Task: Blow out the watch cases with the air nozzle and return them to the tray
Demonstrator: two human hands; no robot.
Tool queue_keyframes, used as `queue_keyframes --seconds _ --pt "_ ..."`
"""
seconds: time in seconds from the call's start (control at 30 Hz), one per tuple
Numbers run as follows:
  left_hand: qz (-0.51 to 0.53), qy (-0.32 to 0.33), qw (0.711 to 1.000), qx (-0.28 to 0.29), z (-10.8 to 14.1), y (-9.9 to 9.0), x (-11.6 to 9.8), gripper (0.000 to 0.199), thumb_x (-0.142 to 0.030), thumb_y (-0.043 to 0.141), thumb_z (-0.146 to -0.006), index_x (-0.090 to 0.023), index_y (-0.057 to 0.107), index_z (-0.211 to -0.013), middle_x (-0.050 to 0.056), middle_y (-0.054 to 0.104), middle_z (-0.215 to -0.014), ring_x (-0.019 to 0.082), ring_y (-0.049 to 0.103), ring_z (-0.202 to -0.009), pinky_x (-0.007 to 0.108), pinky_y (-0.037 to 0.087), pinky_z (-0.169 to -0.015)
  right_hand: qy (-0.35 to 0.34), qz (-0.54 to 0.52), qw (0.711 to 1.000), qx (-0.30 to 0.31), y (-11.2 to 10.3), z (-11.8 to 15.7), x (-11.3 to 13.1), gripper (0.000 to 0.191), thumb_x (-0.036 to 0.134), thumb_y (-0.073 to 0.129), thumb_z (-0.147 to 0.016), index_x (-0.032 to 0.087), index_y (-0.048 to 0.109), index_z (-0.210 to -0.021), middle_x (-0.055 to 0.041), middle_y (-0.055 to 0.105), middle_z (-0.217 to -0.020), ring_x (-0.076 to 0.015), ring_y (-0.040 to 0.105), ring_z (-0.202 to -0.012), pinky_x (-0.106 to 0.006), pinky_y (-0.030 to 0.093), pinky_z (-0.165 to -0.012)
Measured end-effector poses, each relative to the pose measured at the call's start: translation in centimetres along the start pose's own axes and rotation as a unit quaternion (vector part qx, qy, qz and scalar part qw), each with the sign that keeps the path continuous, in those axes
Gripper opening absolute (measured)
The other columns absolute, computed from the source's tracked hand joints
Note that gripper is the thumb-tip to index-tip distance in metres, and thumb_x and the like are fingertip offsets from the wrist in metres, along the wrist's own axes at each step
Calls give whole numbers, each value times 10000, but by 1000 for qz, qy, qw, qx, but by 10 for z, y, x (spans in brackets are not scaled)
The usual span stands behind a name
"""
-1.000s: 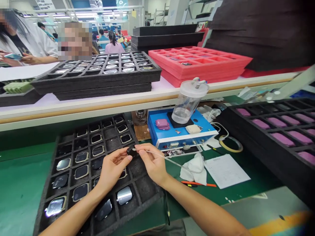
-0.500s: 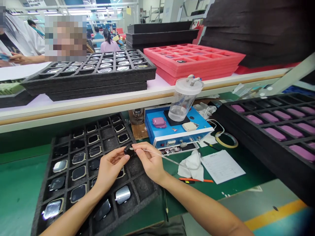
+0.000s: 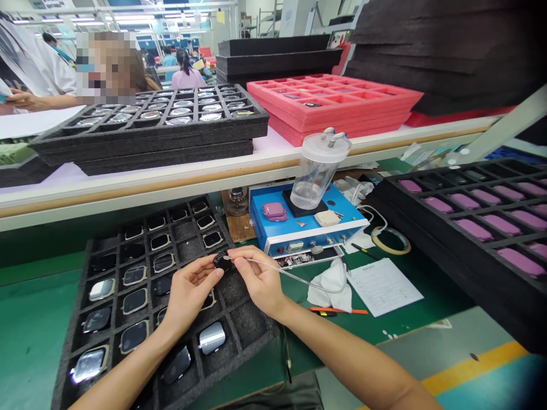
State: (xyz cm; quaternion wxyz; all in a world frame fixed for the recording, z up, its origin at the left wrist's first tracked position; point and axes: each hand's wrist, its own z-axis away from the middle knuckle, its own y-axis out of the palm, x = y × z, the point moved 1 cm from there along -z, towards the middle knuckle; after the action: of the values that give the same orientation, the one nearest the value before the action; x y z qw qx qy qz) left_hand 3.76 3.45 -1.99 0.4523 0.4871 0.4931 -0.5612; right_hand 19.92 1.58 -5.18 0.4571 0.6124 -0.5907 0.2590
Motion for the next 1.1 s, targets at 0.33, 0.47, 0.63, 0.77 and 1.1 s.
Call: queue_keyframes --seconds 0.33,0.47,0.63,0.77,1.1 --pt "-1 0 1000 -2 0 1 -2 527 -490 922 -606 -157 796 -994 102 822 -937 239 781 -863 352 643 -860 8 1 1000 2 -1 0 0 147 310 626 -979 243 757 -989 -68 749 -1036 -184 730 -1006 -319 625 -892" --pt "0 -4 1000 -4 0 0 -2 526 -478 927 -604 -159 797 -1001 99 822 -945 236 779 -877 344 639 -869 7 -2 1000 3 -1 0 0 144 307 629 -978 244 758 -988 -64 747 -1040 -184 728 -1012 -317 618 -899" --pt "3 -8 1000 -4 0 0 -2 540 -485 930 -594 -155 798 -1001 103 822 -949 244 780 -882 359 640 -876 6 4 1000 0 0 0 0 156 334 630 -977 241 756 -982 -66 752 -1035 -187 729 -1010 -320 620 -899" --pt "2 -10 1000 -4 0 1 -3 539 -491 928 -593 -157 797 -995 103 821 -947 245 779 -884 366 639 -881 10 8 1000 -3 0 0 0 167 351 629 -976 242 755 -974 -69 753 -1029 -192 730 -1009 -326 627 -891" --pt "-5 -1 1000 0 0 0 -3 547 -515 922 -602 -163 797 -1001 102 819 -940 252 781 -880 373 643 -876 7 8 1000 0 0 0 0 151 328 629 -976 246 756 -978 -66 750 -1032 -185 729 -1005 -318 631 -881"
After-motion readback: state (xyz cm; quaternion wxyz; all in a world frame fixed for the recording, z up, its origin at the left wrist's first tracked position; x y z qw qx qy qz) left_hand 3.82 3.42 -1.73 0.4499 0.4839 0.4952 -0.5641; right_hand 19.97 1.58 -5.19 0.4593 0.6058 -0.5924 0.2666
